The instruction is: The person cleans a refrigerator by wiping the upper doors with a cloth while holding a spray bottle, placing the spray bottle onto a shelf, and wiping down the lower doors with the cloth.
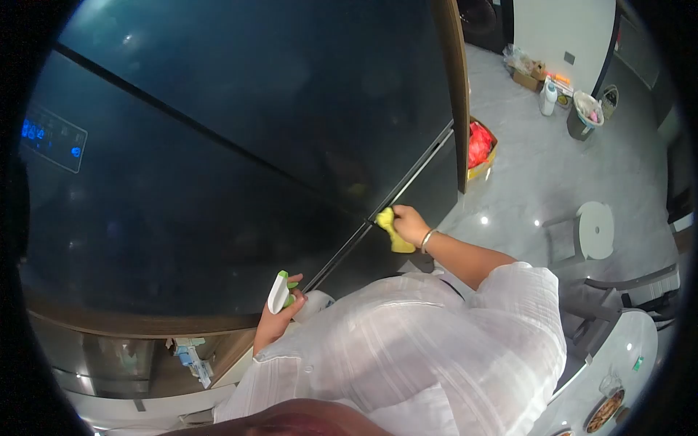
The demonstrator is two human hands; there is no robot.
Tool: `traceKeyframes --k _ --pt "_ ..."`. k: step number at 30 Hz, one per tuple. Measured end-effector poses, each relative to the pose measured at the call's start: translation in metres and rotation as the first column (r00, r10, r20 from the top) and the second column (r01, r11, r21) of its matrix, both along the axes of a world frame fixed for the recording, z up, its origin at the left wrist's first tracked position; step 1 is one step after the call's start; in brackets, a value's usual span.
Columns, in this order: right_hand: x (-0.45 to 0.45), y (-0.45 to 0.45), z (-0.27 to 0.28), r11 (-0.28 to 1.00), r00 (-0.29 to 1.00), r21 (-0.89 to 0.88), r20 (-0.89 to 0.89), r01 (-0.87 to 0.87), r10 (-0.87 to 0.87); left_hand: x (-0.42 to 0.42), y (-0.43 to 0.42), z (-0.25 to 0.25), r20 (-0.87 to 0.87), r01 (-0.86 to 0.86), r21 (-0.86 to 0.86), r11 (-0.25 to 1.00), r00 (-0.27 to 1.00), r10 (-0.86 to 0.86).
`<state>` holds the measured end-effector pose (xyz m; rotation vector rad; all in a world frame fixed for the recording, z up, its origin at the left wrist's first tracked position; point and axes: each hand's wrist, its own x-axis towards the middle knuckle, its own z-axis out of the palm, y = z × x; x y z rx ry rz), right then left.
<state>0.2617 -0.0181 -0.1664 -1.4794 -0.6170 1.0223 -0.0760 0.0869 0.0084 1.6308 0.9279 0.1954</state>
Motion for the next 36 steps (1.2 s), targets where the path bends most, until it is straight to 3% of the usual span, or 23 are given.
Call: traceKeyframes --k 2,3,4,6,8,11,13,16,18,20,21,22,23,24,27,30,33,36 --pt "-0.011 0.01 0.074 0.945 0.995 0.316 -0.017 -0.084 0.094 -0.001 -0.001 0.002 -0.001 -0.004 -0.002 1.0 1.0 0.004" --pt "-0.015 0.011 0.123 0.893 0.983 0.419 0.145 -0.163 0.111 -0.001 -0.001 0.001 0.002 0.002 0.01 1.0 1.0 -0.002" --pt "-0.021 0.014 0.17 0.766 0.907 0.617 0.406 -0.181 -0.112 -0.001 -0.001 0.001 0.0 0.008 0.02 1.0 1.0 -0.008" --pt "-0.031 0.031 0.23 0.475 0.84 0.873 0.334 -0.105 -0.428 0.002 0.0 -0.001 -0.011 0.028 0.044 0.999 1.0 -0.027" --pt "-0.033 0.073 0.245 0.28 0.652 0.944 0.325 -0.177 -0.685 0.0 0.003 -0.001 -0.023 0.049 0.084 0.995 0.999 -0.047" --pt "-0.04 0.118 0.271 0.42 0.34 0.891 0.455 -0.175 -0.823 0.0 0.0 -0.001 0.02 0.025 0.063 0.998 0.999 -0.027" --pt "-0.033 0.119 0.294 0.383 0.301 0.879 0.461 -0.282 -0.835 -0.001 0.002 -0.002 0.018 -0.006 0.052 0.999 1.0 0.005" --pt "0.005 0.123 0.324 0.378 0.171 0.903 0.413 -0.203 -0.894 -0.007 0.001 -0.005 0.028 -0.041 0.025 0.999 0.999 0.04" --pt "0.049 0.128 0.341 0.289 0.116 0.949 0.304 -0.129 -0.946 -0.007 0.003 -0.001 0.002 -0.028 0.042 0.999 1.0 0.028" --pt "0.114 0.129 0.337 0.204 -0.038 0.979 0.203 -0.025 -0.979 -0.006 0.003 0.0 -0.016 -0.022 0.058 0.998 1.0 0.023" --pt "0.149 0.119 0.322 0.314 0.018 0.947 0.313 0.065 -0.95 -0.007 0.003 0.001 -0.026 -0.019 0.065 0.998 0.999 0.021" --pt "0.182 0.12 0.306 0.173 0.022 0.983 0.172 0.062 -0.985 -0.008 0.002 0.002 -0.038 -0.023 0.06 0.998 0.999 0.025" --pt "0.218 0.123 0.265 0.2 0.037 0.961 0.196 0.189 -0.98 -0.008 0.002 0.004 -0.048 -0.024 0.056 0.998 0.998 0.027" --pt "0.253 0.127 0.217 0.209 0.134 0.941 0.179 0.266 -0.975 -0.009 0.002 0.007 -0.054 -0.024 0.055 0.998 0.998 0.027" --pt "0.233 0.102 0.114 0.379 0.302 0.768 0.25 0.516 -0.92 -0.005 0.005 -0.001 -0.059 0.006 0.042 0.999 0.998 -0.004" --pt "0.168 0.098 0.019 0.483 0.457 0.59 0.207 0.647 -0.865 0.004 0.006 0.003 -0.109 0.057 0.022 0.998 0.993 -0.054" --pt "0.094 0.111 0.002 0.522 0.604 0.519 0.014 0.677 -0.797 0.007 0.011 0.0 -0.03 0.089 -0.01 0.996 0.996 -0.09" --pt "0.043 0.124 0.062 0.51 0.71 0.575 -0.189 0.64 -0.678 0.015 0.009 0.01 -0.037 0.114 0.011 0.993 0.993 -0.113"
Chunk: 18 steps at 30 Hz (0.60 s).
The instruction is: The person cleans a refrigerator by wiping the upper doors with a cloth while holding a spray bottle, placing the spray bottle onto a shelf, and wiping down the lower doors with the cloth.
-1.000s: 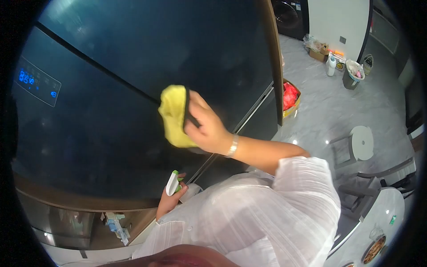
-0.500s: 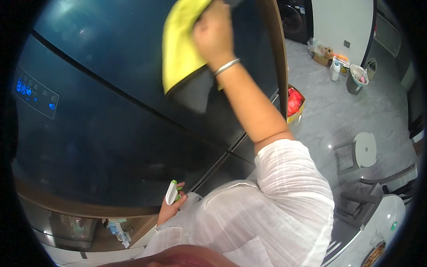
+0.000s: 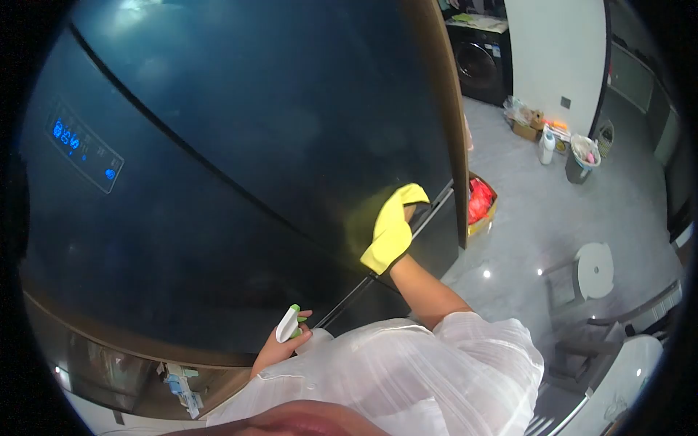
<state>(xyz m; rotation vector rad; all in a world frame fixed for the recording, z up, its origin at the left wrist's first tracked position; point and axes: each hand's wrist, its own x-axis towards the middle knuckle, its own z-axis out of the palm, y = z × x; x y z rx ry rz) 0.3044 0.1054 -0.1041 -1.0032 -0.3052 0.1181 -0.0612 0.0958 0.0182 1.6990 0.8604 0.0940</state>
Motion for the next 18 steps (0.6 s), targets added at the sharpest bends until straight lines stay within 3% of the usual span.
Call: traceKeyframes --k 1,2,3,4,5,6,7,9,11,13,14,15,16,17,18 --pt "-0.013 0.003 0.032 0.989 0.996 0.125 -0.034 -0.074 0.078 0.002 0.0 0.001 0.007 0.002 -0.001 1.0 1.0 -0.002" --pt "-0.025 0.005 0.068 0.855 0.945 0.472 -0.12 -0.216 0.304 0.004 -0.001 0.001 -0.001 0.007 0.013 1.0 1.0 -0.007" --pt "-0.037 0.005 0.101 0.615 0.836 0.753 -0.167 -0.234 0.523 0.003 -0.001 0.001 0.011 0.009 0.012 1.0 1.0 -0.009" --pt "-0.049 0.005 0.13 0.552 0.832 0.777 -0.066 -0.304 0.551 0.002 0.0 0.0 0.02 0.016 0.01 1.0 1.0 -0.016" --pt "-0.055 0.003 0.154 0.95 0.93 0.295 0.366 -0.107 -0.009 0.001 0.002 -0.001 0.026 0.026 0.009 1.0 0.999 -0.026" --pt "-0.062 -0.005 0.19 0.883 0.455 -0.01 0.86 0.469 -0.232 -0.002 0.004 -0.003 0.033 0.024 0.015 1.0 0.999 -0.025" --pt "-0.066 -0.003 0.229 0.908 0.427 0.047 0.872 0.417 -0.241 -0.005 0.006 -0.006 0.04 0.026 0.024 0.999 0.999 -0.027" --pt "-0.057 0.005 0.294 0.873 0.222 0.255 0.902 0.415 -0.369 -0.007 0.008 -0.009 0.041 0.011 0.04 0.999 0.999 -0.013" --pt "-0.044 0.002 0.353 0.853 0.132 0.343 0.897 0.394 -0.421 -0.008 0.006 -0.006 0.027 -0.019 0.045 0.999 0.999 0.018" --pt "0.0 0.012 0.398 0.738 0.02 0.508 0.818 0.445 -0.575 -0.006 0.0 0.0 -0.002 -0.05 0.068 0.996 0.999 0.05" --pt "0.032 0.005 0.417 0.78 0.03 0.419 0.873 0.465 -0.487 -0.006 -0.003 0.0 -0.015 -0.071 0.078 0.994 0.997 0.073" --pt "0.047 -0.015 0.438 0.697 0.056 0.534 0.774 0.479 -0.631 -0.007 -0.003 -0.003 -0.002 -0.082 0.069 0.994 0.997 0.082" --pt "0.075 -0.024 0.444 0.767 0.158 0.421 0.821 0.484 -0.549 -0.012 0.0 -0.009 0.01 -0.096 0.057 0.994 0.995 0.096" --pt "0.124 -0.009 0.443 0.656 0.125 0.507 0.731 0.559 -0.671 -0.013 0.001 -0.012 0.021 -0.111 0.048 0.993 0.994 0.11" --pt "0.155 -0.015 0.436 0.683 0.259 0.419 0.705 0.599 -0.66 -0.013 0.002 -0.012 0.018 -0.101 0.055 0.993 0.995 0.1"
